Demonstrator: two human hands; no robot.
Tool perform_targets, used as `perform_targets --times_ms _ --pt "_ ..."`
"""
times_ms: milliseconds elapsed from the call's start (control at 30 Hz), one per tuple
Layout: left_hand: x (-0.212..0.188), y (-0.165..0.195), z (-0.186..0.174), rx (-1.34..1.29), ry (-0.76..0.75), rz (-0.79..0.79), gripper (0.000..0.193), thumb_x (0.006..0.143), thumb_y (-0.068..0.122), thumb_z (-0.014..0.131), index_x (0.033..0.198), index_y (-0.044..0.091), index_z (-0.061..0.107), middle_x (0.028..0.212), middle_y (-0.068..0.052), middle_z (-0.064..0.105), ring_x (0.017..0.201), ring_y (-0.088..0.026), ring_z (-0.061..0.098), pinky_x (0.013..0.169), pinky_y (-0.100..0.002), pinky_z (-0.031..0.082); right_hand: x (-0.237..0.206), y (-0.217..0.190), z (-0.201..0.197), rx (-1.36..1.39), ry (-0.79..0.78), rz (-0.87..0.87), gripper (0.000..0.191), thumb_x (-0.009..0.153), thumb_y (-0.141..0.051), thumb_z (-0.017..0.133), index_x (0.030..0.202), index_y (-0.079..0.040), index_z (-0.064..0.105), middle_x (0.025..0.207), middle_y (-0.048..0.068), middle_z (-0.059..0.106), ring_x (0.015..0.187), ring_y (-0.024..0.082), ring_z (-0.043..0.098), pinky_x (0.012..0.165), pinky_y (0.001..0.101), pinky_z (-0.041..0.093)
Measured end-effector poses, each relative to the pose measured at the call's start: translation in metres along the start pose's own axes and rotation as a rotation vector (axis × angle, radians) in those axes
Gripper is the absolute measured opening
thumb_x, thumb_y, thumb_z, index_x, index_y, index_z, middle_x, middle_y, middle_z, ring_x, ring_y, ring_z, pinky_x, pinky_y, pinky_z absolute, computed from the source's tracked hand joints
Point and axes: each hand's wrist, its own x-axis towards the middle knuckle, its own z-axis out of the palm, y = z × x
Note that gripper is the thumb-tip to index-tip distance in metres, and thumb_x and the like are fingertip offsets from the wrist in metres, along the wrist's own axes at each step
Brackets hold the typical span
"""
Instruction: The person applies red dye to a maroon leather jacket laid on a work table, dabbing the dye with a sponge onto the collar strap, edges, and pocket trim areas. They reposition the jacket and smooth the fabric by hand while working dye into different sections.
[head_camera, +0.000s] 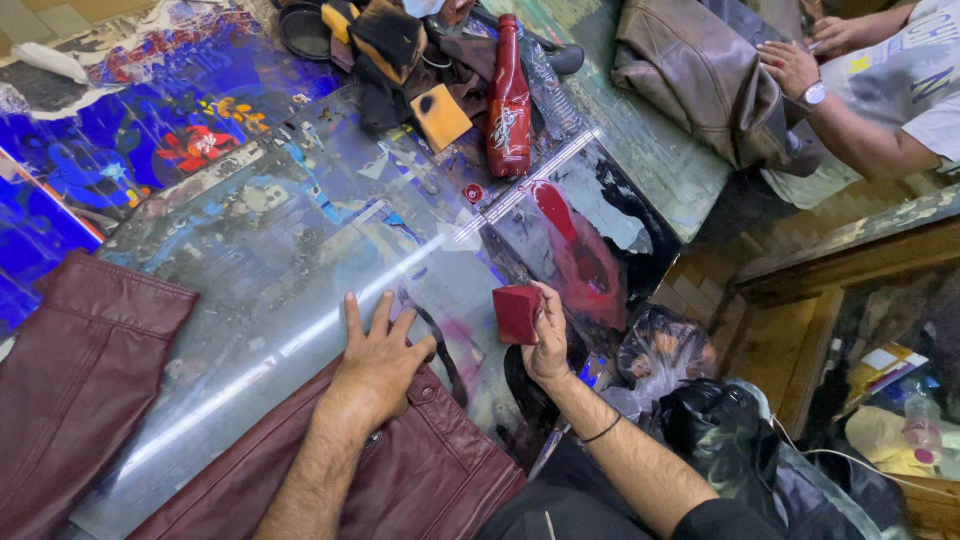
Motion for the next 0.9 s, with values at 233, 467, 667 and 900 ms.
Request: perform_targets --times_ms 233,467,667,900 --pt "0.0 -0.008 -0.001 -0.123 0.053 0.098 0.07 0.064 0.011 0.084 0.13 0.02 0.061 0.147 -0.01 0.046 0.148 -0.037 0.026 0.118 -0.071 0.004 0.0 -0.002 0.002 -0.021 -0.01 -0.013 0.057 0.103 -0.03 0.065 0.147 -0.002 0.044 0.135 0.01 0.06 0.125 0.021 0.059 0.11 0.0372 0.044" --pt "0.003 -0.051 -0.001 -0.682 0.312 0.267 0.053 0.068 0.016 0.075 0.118 0.004 0.062 0.12 -0.012 0.064 0.117 -0.03 0.06 0.101 -0.045 0.047 -0.001 -0.002 0.0 -0.011 -0.013 0.019 0.056 0.103 -0.031 0.064 0.147 -0.004 0.042 0.135 0.012 0.061 0.125 0.021 0.06 0.11 0.0381 0.045" --pt "0.014 -0.078 0.013 -1.014 0.541 0.054 0.047 0.075 0.002 0.068 0.122 0.002 0.063 0.113 -0.01 0.068 0.101 -0.023 0.069 0.087 -0.035 0.057 -0.002 0.003 -0.006 -0.009 -0.014 0.009 0.056 0.104 -0.03 0.065 0.148 -0.003 0.043 0.134 0.012 0.062 0.124 0.022 0.061 0.11 0.0381 0.045" --pt "0.019 -0.102 0.029 -1.37 0.676 -0.007 0.068 0.076 -0.01 0.065 0.141 0.003 0.049 0.112 -0.01 0.066 0.105 -0.014 0.066 0.086 -0.027 0.053 -0.003 0.002 -0.007 -0.029 -0.008 0.005 0.056 0.103 -0.03 0.064 0.147 -0.004 0.042 0.137 0.014 0.061 0.126 0.023 0.061 0.112 0.0392 0.045"
